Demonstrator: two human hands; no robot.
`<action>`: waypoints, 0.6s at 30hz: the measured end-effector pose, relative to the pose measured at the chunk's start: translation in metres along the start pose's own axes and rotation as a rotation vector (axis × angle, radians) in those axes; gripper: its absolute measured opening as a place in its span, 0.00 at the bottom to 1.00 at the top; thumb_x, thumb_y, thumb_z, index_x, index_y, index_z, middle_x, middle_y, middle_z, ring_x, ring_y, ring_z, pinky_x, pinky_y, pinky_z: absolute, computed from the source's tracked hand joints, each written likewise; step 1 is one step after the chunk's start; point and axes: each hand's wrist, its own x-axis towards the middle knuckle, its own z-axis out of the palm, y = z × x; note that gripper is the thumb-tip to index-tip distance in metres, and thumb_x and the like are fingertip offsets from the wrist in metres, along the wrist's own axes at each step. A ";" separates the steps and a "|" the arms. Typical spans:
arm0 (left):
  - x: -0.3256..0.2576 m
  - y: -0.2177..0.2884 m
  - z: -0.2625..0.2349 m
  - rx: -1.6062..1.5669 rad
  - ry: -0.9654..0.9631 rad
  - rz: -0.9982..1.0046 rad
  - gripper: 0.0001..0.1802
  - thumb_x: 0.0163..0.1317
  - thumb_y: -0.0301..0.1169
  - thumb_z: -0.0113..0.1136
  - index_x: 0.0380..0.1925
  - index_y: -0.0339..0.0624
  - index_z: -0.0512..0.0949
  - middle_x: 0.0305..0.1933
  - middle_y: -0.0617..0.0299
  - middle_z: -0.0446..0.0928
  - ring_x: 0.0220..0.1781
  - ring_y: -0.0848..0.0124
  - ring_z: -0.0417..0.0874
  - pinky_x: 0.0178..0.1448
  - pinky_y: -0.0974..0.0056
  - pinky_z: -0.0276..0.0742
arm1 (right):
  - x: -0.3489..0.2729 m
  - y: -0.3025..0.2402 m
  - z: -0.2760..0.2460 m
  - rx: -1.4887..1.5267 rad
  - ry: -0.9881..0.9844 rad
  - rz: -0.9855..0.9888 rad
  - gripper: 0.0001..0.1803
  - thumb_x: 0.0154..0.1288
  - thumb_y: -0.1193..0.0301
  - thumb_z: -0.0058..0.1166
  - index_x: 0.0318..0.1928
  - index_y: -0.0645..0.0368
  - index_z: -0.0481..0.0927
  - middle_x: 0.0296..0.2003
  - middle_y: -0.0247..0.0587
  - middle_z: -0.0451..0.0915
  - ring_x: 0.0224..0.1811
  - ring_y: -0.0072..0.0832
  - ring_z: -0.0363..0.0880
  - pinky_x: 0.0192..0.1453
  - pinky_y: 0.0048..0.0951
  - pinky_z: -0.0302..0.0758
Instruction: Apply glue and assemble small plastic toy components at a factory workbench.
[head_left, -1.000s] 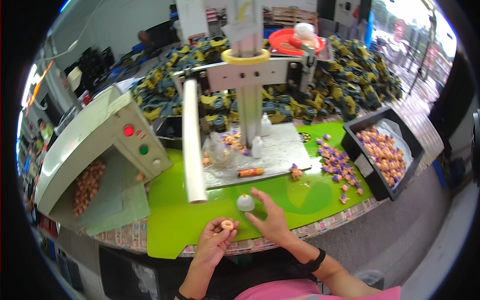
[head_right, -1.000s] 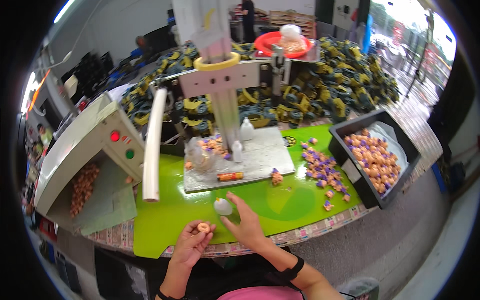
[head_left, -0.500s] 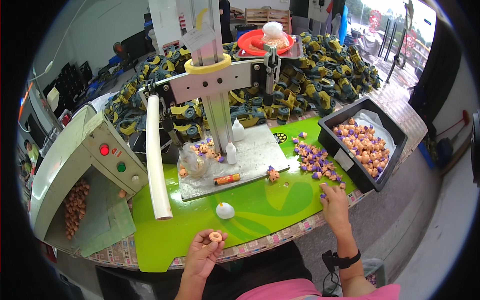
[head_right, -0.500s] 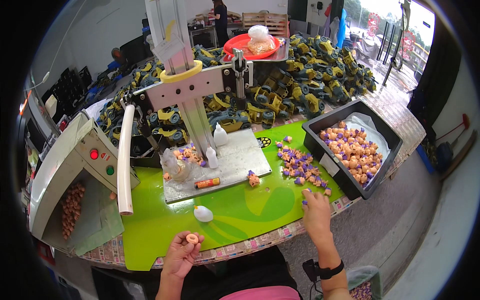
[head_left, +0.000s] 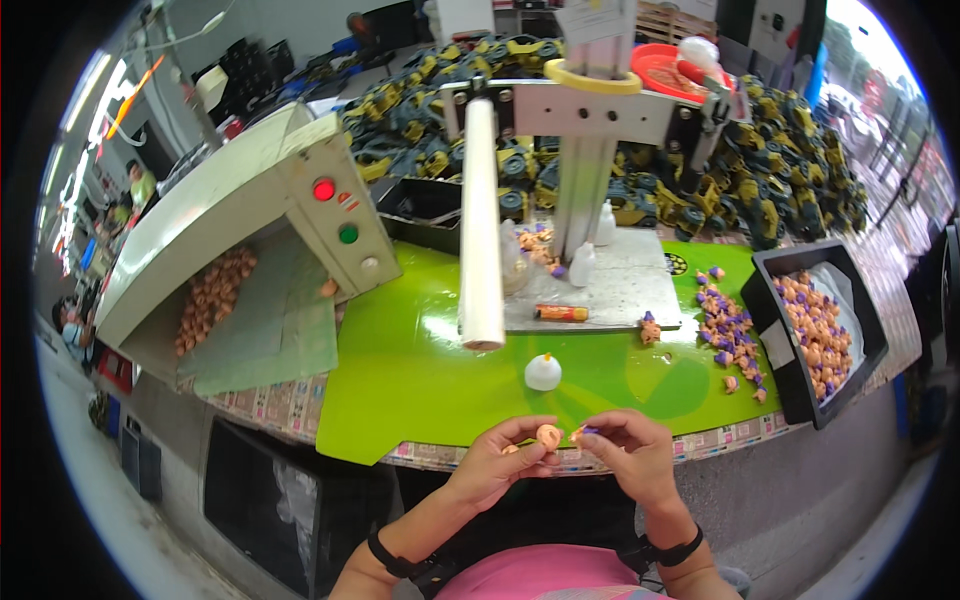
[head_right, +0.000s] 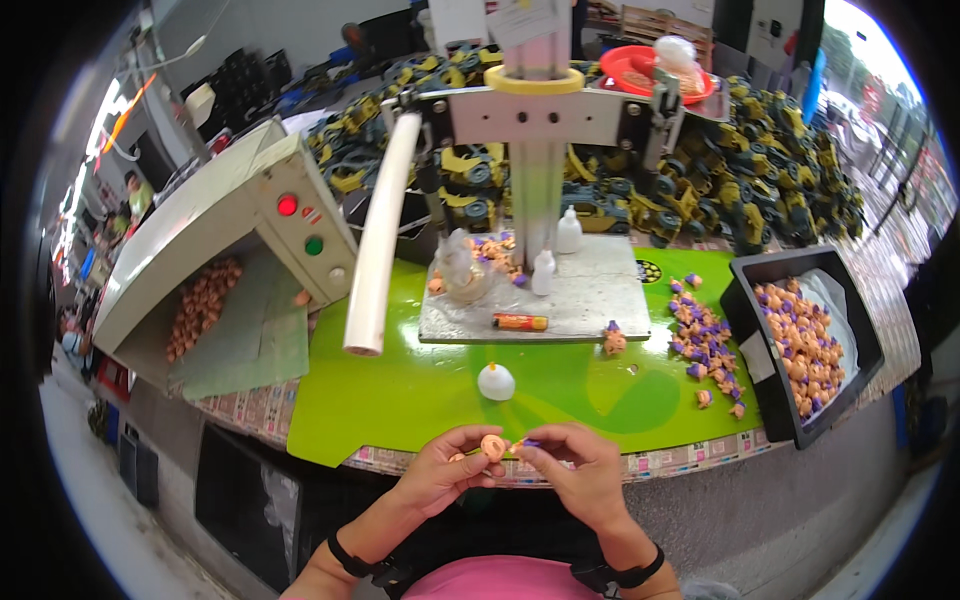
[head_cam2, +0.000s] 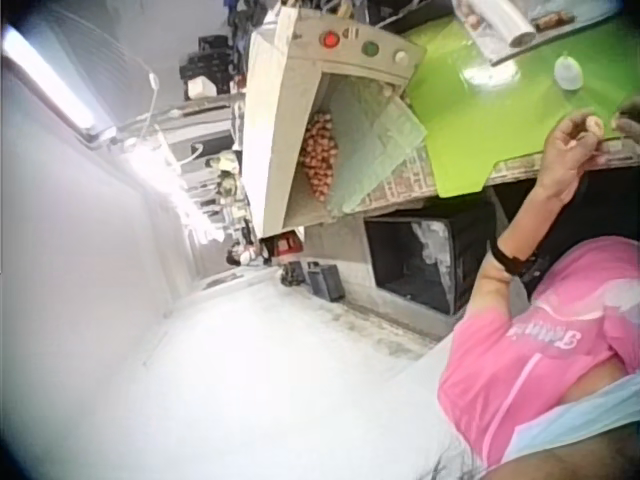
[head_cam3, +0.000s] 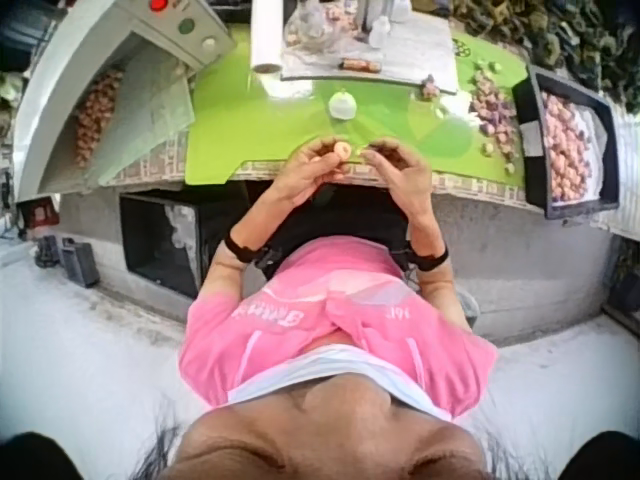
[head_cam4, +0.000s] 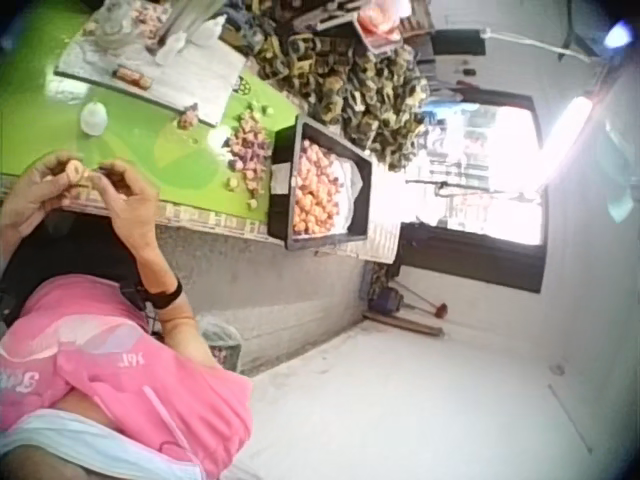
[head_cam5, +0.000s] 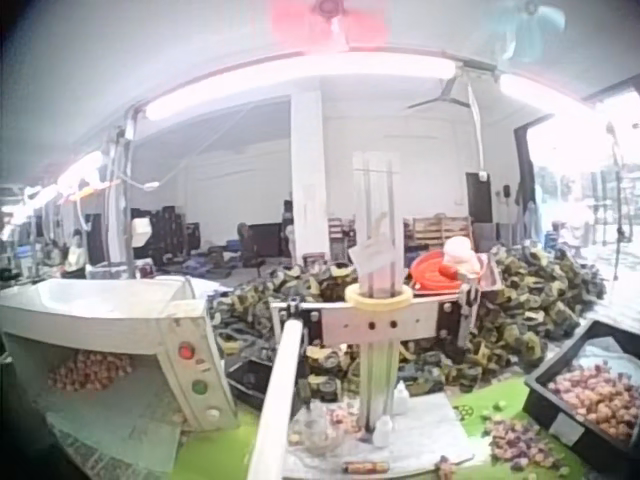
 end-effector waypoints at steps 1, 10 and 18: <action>-0.001 0.000 -0.001 -0.010 -0.013 0.017 0.22 0.65 0.27 0.58 0.59 0.37 0.69 0.52 0.59 0.77 0.46 0.70 0.82 0.49 0.67 0.82 | -0.001 -0.001 0.006 -0.083 -0.014 -0.071 0.10 0.56 0.77 0.65 0.39 0.64 0.82 0.34 0.40 0.82 0.35 0.22 0.83 0.40 0.21 0.78; -0.008 0.001 0.002 0.104 0.036 0.097 0.20 0.62 0.26 0.62 0.55 0.35 0.74 0.41 0.57 0.80 0.37 0.72 0.83 0.44 0.68 0.83 | -0.003 0.004 0.018 -0.283 0.005 -0.185 0.10 0.55 0.77 0.67 0.39 0.64 0.84 0.33 0.40 0.82 0.32 0.21 0.81 0.37 0.21 0.78; -0.009 0.001 0.008 0.095 0.054 0.150 0.20 0.61 0.25 0.63 0.53 0.34 0.75 0.41 0.57 0.80 0.36 0.72 0.83 0.41 0.69 0.84 | -0.003 0.004 0.020 -0.025 0.019 -0.056 0.08 0.55 0.80 0.65 0.37 0.66 0.83 0.32 0.40 0.81 0.33 0.22 0.80 0.36 0.20 0.77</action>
